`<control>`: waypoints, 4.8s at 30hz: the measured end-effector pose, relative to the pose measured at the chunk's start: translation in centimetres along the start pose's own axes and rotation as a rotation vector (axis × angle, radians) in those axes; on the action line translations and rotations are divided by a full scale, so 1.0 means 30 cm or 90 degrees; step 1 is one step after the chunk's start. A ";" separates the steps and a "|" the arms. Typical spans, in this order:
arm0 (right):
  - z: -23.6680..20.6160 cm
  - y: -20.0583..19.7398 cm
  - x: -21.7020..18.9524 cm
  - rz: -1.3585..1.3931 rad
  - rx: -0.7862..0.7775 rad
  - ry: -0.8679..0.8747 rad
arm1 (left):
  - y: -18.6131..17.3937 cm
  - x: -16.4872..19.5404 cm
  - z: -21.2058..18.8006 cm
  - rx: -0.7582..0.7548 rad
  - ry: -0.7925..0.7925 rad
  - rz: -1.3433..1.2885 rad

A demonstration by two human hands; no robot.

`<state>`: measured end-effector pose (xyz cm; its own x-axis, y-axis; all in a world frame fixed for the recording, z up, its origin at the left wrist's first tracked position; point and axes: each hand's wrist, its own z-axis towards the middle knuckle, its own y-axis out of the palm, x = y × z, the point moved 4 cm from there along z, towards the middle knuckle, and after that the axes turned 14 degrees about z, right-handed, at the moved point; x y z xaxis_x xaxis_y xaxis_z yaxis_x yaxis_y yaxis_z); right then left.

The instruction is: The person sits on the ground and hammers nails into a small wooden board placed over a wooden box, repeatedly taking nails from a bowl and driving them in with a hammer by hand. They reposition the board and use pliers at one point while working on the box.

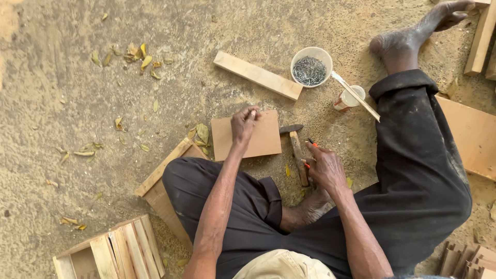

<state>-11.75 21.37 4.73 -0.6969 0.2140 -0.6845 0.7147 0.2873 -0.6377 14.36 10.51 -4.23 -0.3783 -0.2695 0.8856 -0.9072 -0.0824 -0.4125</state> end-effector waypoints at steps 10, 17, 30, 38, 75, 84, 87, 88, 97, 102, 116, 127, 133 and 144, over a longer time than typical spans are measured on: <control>0.005 0.025 -0.005 0.001 0.003 -0.034 | 0.170 0.160 0.174 -0.050 0.215 0.386; 0.026 0.001 0.047 0.023 0.009 -0.037 | 0.229 0.231 0.253 -0.084 0.290 0.535; 0.023 -0.019 -0.013 0.010 -0.015 0.000 | 0.252 0.197 0.242 -0.015 0.506 0.685; 0.031 -0.001 0.005 0.007 -0.009 -0.027 | 0.407 0.377 0.293 0.053 0.459 0.509; 0.117 0.097 0.011 0.221 -0.011 0.037 | 0.113 0.197 0.082 -0.006 0.289 0.168; 0.330 0.310 -0.080 0.638 -0.020 0.012 | 0.022 0.053 -0.085 0.189 0.327 0.098; 0.351 0.341 -0.076 0.721 -0.015 0.023 | 0.020 0.031 -0.092 0.209 0.315 0.083; 0.351 0.348 -0.074 0.724 -0.007 0.037 | 0.021 0.027 -0.100 0.222 0.328 0.086; 0.328 0.336 -0.097 0.786 -0.008 -0.016 | 0.036 0.015 -0.107 0.227 0.358 0.160; 0.239 0.238 -0.026 0.516 0.092 0.013 | 0.033 0.018 -0.104 0.183 0.345 0.126; -0.016 0.256 0.025 -0.145 0.093 0.060 | 0.112 -0.001 -0.091 0.108 0.328 0.121; 0.018 0.173 0.073 0.340 0.014 0.212 | 0.108 -0.003 -0.098 0.116 0.345 0.100; -0.051 0.134 0.026 0.156 0.120 0.033 | 0.115 -0.020 -0.096 0.107 0.337 0.100; -0.068 0.140 -0.085 0.176 0.175 -0.127 | 0.121 -0.018 -0.091 0.101 0.324 0.135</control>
<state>-7.09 23.93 4.53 -0.4705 0.0549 -0.8807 0.8813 -0.0207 -0.4721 10.76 12.96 -5.64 -0.6254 0.1970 0.7551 -0.7781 -0.2301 -0.5844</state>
